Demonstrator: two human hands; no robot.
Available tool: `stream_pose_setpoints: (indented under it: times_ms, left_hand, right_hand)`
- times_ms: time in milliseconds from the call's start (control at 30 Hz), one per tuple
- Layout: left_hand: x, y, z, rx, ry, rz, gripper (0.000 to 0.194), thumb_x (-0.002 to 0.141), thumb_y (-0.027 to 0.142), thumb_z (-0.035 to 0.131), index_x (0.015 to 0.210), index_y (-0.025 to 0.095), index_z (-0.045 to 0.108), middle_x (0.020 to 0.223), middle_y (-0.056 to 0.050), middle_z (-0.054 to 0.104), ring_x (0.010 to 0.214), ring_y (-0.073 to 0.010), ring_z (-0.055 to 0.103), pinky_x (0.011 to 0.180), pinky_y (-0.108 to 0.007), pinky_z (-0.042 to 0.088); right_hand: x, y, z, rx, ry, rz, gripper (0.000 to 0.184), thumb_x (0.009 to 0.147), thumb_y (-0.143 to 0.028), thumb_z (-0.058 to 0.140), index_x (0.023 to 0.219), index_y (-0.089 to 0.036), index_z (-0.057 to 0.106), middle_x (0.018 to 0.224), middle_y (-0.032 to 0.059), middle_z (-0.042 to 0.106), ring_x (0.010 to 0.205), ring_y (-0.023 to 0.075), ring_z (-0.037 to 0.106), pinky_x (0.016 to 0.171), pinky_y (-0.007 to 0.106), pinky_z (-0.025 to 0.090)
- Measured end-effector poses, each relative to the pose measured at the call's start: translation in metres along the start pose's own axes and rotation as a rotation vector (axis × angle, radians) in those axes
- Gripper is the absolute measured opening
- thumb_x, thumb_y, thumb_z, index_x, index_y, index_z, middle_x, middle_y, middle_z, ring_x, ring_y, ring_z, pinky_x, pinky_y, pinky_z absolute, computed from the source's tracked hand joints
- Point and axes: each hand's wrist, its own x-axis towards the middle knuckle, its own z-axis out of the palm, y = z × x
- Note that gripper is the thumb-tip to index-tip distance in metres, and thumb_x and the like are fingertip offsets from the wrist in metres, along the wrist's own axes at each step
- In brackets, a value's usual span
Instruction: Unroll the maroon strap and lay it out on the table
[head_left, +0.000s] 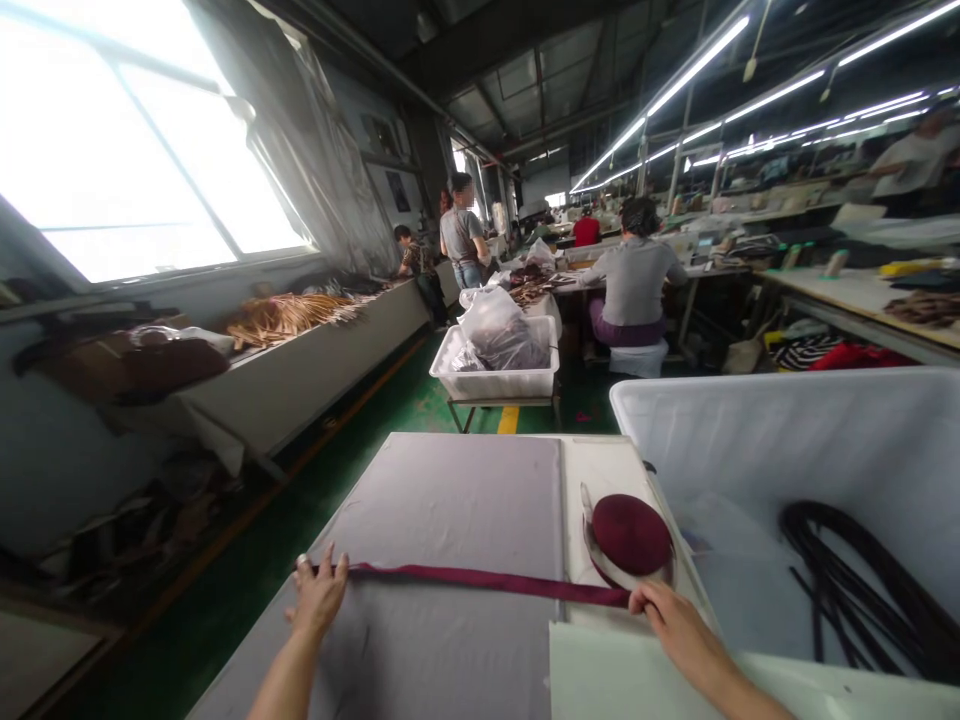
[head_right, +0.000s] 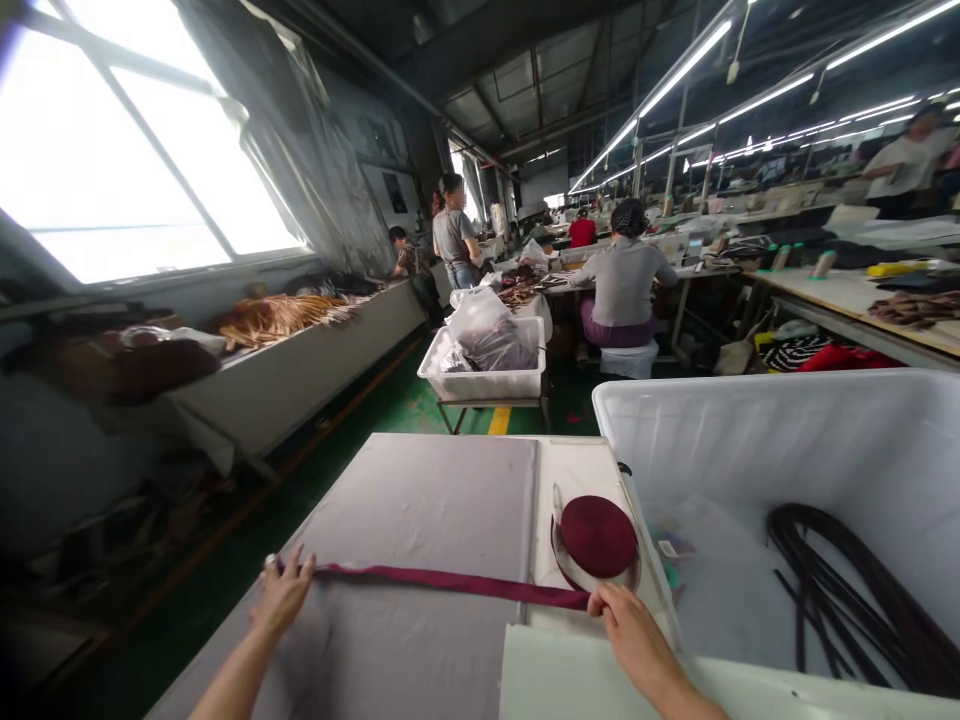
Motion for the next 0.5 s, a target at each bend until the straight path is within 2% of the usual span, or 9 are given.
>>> stream_pose_setpoints:
  times_ms: [67,167,267,333,433,500]
  left_hand:
    - [-0.012,0.001,0.023,-0.009,-0.041,-0.125,0.06,0.089,0.048,0.025,0.143,0.02,0.033,0.144,-0.026,0.034,0.125,-0.0489,0.038,0.087,-0.065,0.038]
    - [-0.012,0.0,0.039,-0.029,-0.092,-0.125,0.061,0.088,0.054,0.029,0.141,0.026,0.036,0.146,-0.022,0.033,0.131,-0.0445,0.033,0.096,-0.061,0.033]
    - [0.008,-0.005,0.044,-0.046,-0.099,-0.073,0.058,0.092,0.045,0.028,0.141,0.015,0.037,0.147,-0.023,0.032,0.138,-0.0344,0.025,0.106,-0.053,0.026]
    - [0.027,-0.011,0.045,-0.052,-0.083,-0.071,0.056,0.094,0.04,0.029,0.139,0.008,0.037,0.144,-0.022,0.037,0.138,-0.0294,0.028,0.109,-0.05,0.025]
    - [0.055,-0.013,0.05,-0.06,-0.021,-0.066,0.053,0.094,0.041,0.033,0.138,0.012,0.038,0.142,-0.016,0.043,0.134,-0.0272,0.035,0.108,-0.052,0.028]
    - [0.066,-0.007,0.057,-0.071,0.054,-0.044,0.053,0.093,0.039,0.028,0.14,0.016,0.036,0.139,-0.012,0.048,0.132,-0.0255,0.04,0.107,-0.05,0.031]
  right_hand:
    - [-0.002,0.003,-0.001,-0.011,-0.02,0.011,0.026,0.078,-0.012,0.032,0.077,-0.02,0.056,0.082,0.0039,0.063,0.081,0.0191,0.059,0.079,0.031,0.044]
    - [-0.002,0.002,0.0,-0.06,-0.042,-0.012,0.026,0.082,-0.014,0.032,0.079,-0.02,0.058,0.083,0.0037,0.062,0.081,0.0181,0.061,0.08,0.03,0.045]
    - [-0.002,0.001,0.007,-0.135,0.012,-0.048,0.03,0.088,-0.018,0.031,0.086,-0.021,0.061,0.097,0.0056,0.062,0.086,0.0175,0.062,0.084,0.03,0.046]
    - [-0.003,0.004,0.013,-0.206,0.098,-0.07,0.031,0.092,-0.025,0.033,0.097,-0.022,0.063,0.11,0.007,0.06,0.096,0.0191,0.061,0.089,0.032,0.045]
    - [-0.008,0.007,0.019,-0.328,0.157,-0.121,0.029,0.094,-0.034,0.04,0.109,-0.027,0.064,0.117,0.0049,0.06,0.106,0.0219,0.057,0.092,0.035,0.044]
    - [-0.013,0.005,0.018,-0.383,0.149,-0.145,0.029,0.095,-0.034,0.041,0.114,-0.028,0.063,0.114,0.0033,0.063,0.105,0.022,0.057,0.092,0.036,0.043]
